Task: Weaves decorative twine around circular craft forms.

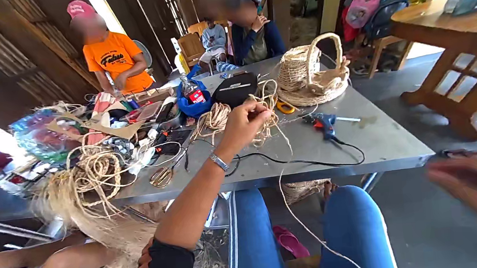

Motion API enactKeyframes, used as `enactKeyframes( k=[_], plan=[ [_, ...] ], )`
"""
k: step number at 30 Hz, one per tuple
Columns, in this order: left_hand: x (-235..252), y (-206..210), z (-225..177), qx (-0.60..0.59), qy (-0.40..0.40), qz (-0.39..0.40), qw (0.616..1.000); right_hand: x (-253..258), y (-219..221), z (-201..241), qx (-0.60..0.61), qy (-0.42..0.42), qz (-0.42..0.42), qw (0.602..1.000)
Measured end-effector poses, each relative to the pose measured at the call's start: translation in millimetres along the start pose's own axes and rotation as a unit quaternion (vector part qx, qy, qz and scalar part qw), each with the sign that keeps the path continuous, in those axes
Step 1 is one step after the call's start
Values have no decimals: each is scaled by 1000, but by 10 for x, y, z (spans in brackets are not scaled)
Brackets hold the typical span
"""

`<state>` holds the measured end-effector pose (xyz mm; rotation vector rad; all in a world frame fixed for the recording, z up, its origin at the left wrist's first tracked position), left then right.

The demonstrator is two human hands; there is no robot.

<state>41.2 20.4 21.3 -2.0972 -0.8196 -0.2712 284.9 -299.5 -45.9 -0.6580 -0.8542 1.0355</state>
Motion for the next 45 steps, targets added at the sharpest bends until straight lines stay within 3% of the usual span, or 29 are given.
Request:
enactKeyframes(
  k=[3, 9, 13, 17, 23, 26, 32, 38, 42, 45],
  plan=[
    [-20, 292, -53, -50, 15, 24, 998, 615, 434, 535, 49, -110, -97, 988],
    [-132, 486, -84, -96, -9, 23, 995, 1335, 1062, 1089, 169, -149, -118, 967],
    [-16, 481, 93, -118, -12, 4, 993, 1609, 1136, 1020, 242, -75, -74, 964],
    [327, 442, 266, -125, 33, -21, 991, 2024, 1122, 848, 258, -55, -95, 960],
    [716, 278, 694, -62, 89, -129, 986, 2956, 1329, 616, 429, 15, -62, 901],
    [817, 242, 1013, -60, 80, -141, 985, 3262, 1442, 666, 376, 12, -56, 925],
    [671, 284, 1341, -121, 44, -135, 982, 3229, 1740, 759, 290, -32, -102, 951],
    [549, 207, 1328, -49, 38, -170, 983, 3116, 1697, 862, 243, -69, -74, 965],
    [488, 175, 1324, -19, 36, -194, 980, 2981, 1598, 896, 143, -91, -118, 978],
    [491, 191, 1323, -11, 42, -194, 980, 2991, 1590, 932, 141, -103, -125, 977]
  ],
)
Point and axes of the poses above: each hand's wrist, its own x-axis towards the middle knuckle, its own y-axis out of the palm, z = x × y, the point moved 5 cm from there along x, towards the middle knuckle, and after that the axes turned 9 degrees about z, right-handed, at the moved point
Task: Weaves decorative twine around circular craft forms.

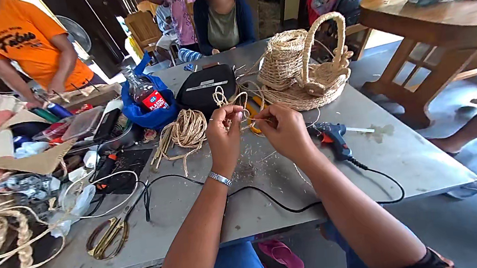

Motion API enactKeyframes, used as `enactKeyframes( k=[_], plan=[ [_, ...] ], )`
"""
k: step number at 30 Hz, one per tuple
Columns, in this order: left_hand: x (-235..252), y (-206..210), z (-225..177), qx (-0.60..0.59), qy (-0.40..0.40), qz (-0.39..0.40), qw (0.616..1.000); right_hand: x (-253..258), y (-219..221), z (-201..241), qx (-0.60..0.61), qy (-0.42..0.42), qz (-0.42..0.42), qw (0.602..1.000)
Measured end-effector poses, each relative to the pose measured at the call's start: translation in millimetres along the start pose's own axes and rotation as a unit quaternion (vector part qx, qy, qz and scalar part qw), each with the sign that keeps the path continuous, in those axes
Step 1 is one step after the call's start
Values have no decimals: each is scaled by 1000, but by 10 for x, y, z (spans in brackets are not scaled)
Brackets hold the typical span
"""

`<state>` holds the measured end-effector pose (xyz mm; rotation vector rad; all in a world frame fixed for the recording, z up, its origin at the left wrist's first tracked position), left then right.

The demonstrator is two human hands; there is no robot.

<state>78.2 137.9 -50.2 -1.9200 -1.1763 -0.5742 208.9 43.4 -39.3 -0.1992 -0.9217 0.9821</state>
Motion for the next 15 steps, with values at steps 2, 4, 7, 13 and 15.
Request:
enactKeyframes(
  k=[2, 4, 7, 13, 15],
  plan=[
    [8, 40, -20, -9, 9, 10, 1000, 10, 18, 44, 4, -13, -19, 1000],
    [16, 78, -50, -18, 22, 15, 999, 18, 12, 65, 4, -23, -42, 999],
    [25, 105, -66, -15, 44, 17, 999, 33, -13, 81, 14, -31, -55, 998],
    [4, 73, -56, -3, 26, -3, 1000, 24, -90, 139, 25, -19, 9, 999],
    [15, 19, -19, -15, -1, -8, 1000, -24, -172, 155, -27, -23, 55, 998]
  ],
)
Point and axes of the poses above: each hand's wrist, its own x-axis towards the middle knuckle, its own y-axis out of the palm, z = x × y, the point moved 5 cm from there along x, towards the middle knuckle, and after that the axes turned 9 degrees about z, right-handed, at the moved point
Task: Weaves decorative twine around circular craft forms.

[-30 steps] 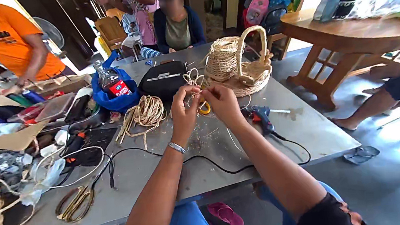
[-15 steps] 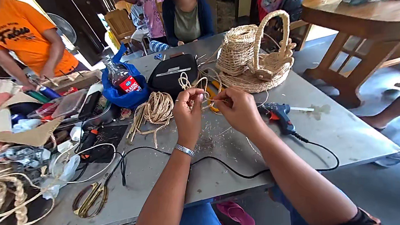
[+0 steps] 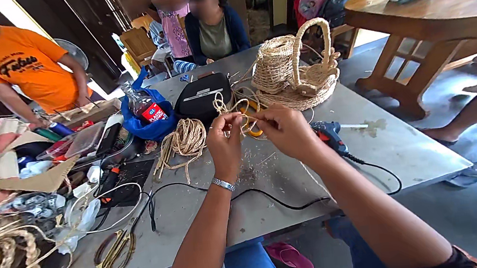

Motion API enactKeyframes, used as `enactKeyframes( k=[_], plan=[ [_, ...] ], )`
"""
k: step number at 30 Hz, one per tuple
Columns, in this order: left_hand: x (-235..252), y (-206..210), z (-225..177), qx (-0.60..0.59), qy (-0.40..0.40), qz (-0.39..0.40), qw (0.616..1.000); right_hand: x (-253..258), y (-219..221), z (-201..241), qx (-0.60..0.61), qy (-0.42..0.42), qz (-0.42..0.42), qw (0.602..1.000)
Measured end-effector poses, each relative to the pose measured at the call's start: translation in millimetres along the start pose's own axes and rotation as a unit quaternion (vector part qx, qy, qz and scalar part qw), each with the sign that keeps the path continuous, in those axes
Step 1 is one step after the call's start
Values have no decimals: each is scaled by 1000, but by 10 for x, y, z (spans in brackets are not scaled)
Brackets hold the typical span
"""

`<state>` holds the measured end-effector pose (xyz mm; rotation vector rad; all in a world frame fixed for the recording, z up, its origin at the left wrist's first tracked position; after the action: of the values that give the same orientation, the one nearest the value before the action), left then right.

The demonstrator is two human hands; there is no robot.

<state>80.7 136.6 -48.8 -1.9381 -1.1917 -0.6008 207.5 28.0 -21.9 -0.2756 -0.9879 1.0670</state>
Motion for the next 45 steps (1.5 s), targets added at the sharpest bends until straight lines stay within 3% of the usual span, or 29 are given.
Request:
enactKeyframes(
  k=[4, 6, 9, 13, 19, 26, 29, 33, 37, 39, 41, 45],
  plan=[
    [0, -62, 50, -51, -59, -3, 997, -31, -187, -52, -114, 18, 8, 993],
    [-14, -29, 23, -96, -85, 20, 992, 75, -266, -86, -121, 10, -56, 991],
    [-32, 46, -32, -155, -96, 48, 982, 242, -253, -173, 7, 3, -100, 995],
    [-34, 47, -4, -165, -95, 46, 981, 273, -20, -255, 279, 52, 3, 959],
    [-6, 115, 9, -194, -79, 50, 977, 230, 71, -300, 270, 40, -59, 960],
    [-73, 116, -120, -186, -60, 62, 979, 248, 148, -293, 445, 94, 0, 890],
    [-75, 107, -127, -108, -34, 45, 993, 239, 193, -284, 409, 109, 13, 906],
    [-59, 105, -195, -14, 64, 4, 998, 228, 145, -284, 393, 127, -33, 910],
    [-11, -34, -155, 13, 53, -4, 998, 68, -72, -229, 99, 101, -24, 990],
    [35, -128, -58, -4, 36, -31, 999, -215, -256, -163, -32, 59, -18, 998],
    [62, -198, 17, -13, 19, -54, 998, -589, -571, -164, -87, 52, -10, 995],
    [130, -376, 292, -37, -30, -100, 994, -1697, -1553, -447, -150, 156, -58, 975]
  ],
)
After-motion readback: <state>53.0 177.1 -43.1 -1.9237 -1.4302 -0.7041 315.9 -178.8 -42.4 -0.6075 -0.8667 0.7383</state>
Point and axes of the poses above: each hand's wrist, its own x-axis towards the middle knuckle, its own y-axis out of the palm, z = x × y, the point moved 5 cm from there along x, towards the middle knuckle, and after that the axes turned 9 degrees about z, right-handed, at the moved point
